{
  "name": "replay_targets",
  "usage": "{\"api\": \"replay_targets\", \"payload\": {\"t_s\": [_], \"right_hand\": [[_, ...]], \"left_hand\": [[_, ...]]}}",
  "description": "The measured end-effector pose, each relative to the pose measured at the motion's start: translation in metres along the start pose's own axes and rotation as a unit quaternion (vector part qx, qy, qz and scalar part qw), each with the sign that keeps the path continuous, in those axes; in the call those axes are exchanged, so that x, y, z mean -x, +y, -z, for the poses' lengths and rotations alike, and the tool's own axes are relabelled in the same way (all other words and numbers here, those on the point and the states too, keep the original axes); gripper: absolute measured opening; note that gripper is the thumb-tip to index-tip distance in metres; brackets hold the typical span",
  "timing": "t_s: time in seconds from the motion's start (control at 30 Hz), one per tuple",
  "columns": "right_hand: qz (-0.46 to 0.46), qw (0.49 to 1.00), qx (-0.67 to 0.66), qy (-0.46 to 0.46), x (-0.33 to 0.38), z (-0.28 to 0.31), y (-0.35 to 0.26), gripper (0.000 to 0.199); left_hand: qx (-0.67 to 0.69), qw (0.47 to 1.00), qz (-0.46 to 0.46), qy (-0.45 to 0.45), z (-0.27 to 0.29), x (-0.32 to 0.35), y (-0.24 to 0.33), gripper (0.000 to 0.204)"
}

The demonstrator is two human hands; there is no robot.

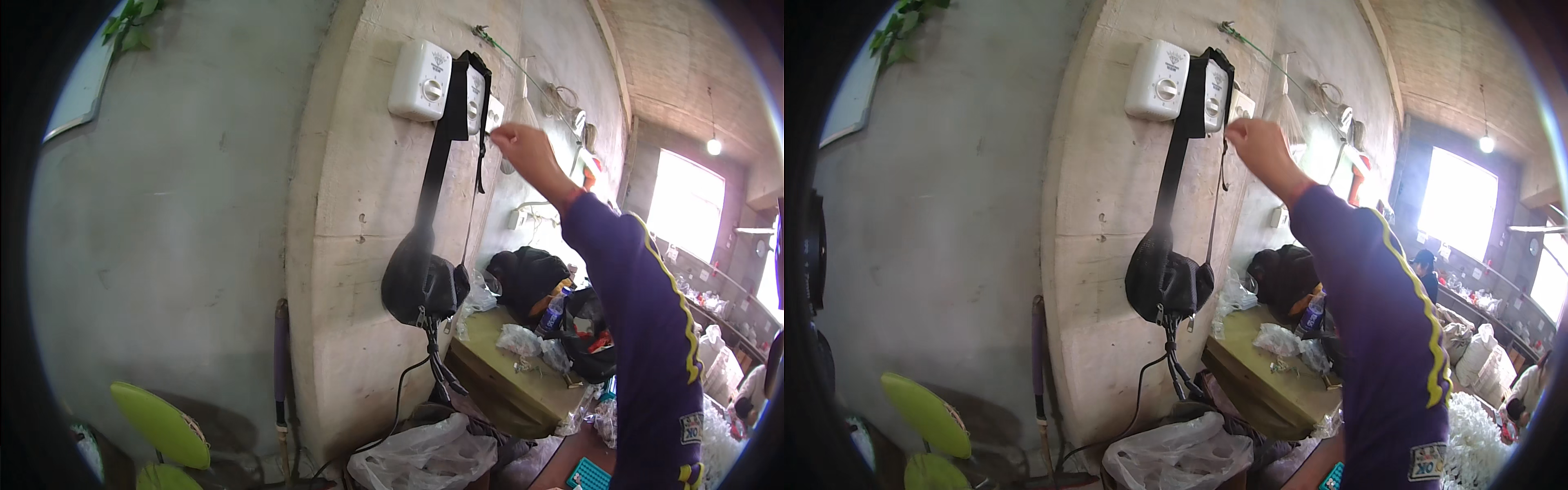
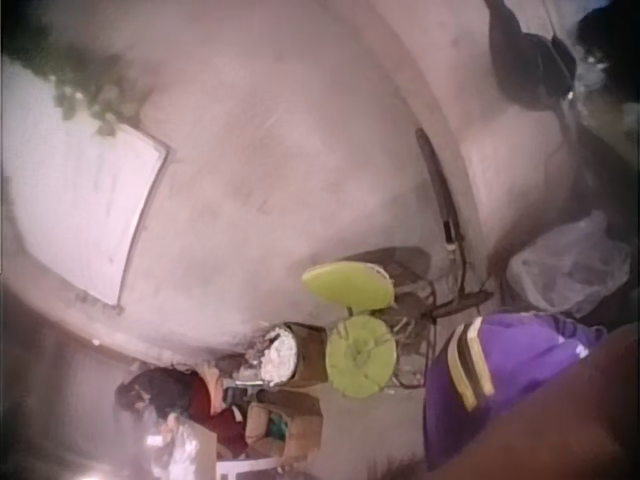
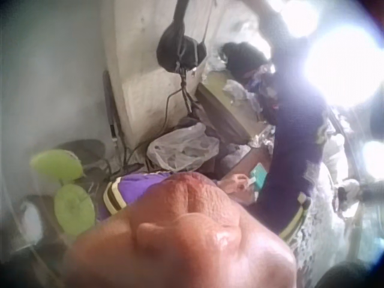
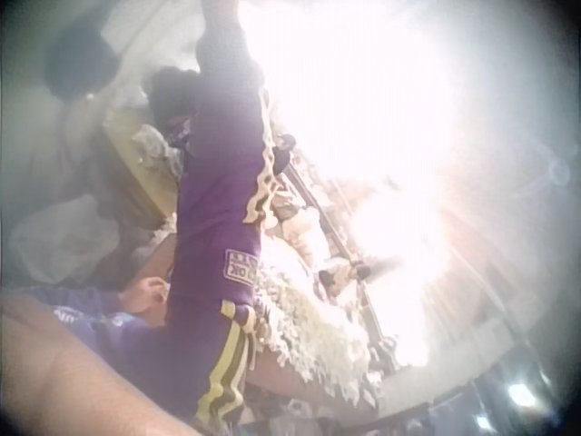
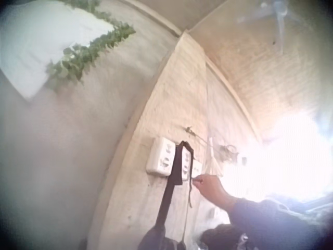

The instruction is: The person repeatedly picks up small white rectangular components and metal pieces from a table, inserts the metal pieces into the white components, and places the assembled units into a blue tray. The person continues this repetitive assembly process throughout the clip.

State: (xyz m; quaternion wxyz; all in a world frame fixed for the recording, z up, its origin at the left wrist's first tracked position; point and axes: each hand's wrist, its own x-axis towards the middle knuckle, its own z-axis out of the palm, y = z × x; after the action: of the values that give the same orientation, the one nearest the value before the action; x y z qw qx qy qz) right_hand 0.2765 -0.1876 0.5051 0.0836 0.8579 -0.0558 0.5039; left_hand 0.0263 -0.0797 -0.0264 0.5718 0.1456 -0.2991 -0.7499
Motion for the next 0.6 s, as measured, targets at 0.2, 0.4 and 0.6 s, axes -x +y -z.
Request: {"api": "replay_targets", "payload": {"t_s": [0.2, 0.4, 0.6], "right_hand": [[0.112, 0.976, 0.131, 0.132, -0.059, -0.048, 0.028, 0.024], [0.167, 0.965, 0.14, 0.146, -0.075, -0.055, 0.038, 0.015], [0.055, 0.98, 0.146, 0.121, -0.078, -0.061, 0.028, 0.018]], "left_hand": [[0.014, 1.0, 0.009, -0.015, 0.002, 0.0, 0.004, 0.014], [0.023, 0.999, 0.014, -0.023, 0.004, 0.002, 0.006, 0.013], [0.023, 0.999, 0.013, -0.025, 0.004, 0.004, 0.004, 0.013]]}}
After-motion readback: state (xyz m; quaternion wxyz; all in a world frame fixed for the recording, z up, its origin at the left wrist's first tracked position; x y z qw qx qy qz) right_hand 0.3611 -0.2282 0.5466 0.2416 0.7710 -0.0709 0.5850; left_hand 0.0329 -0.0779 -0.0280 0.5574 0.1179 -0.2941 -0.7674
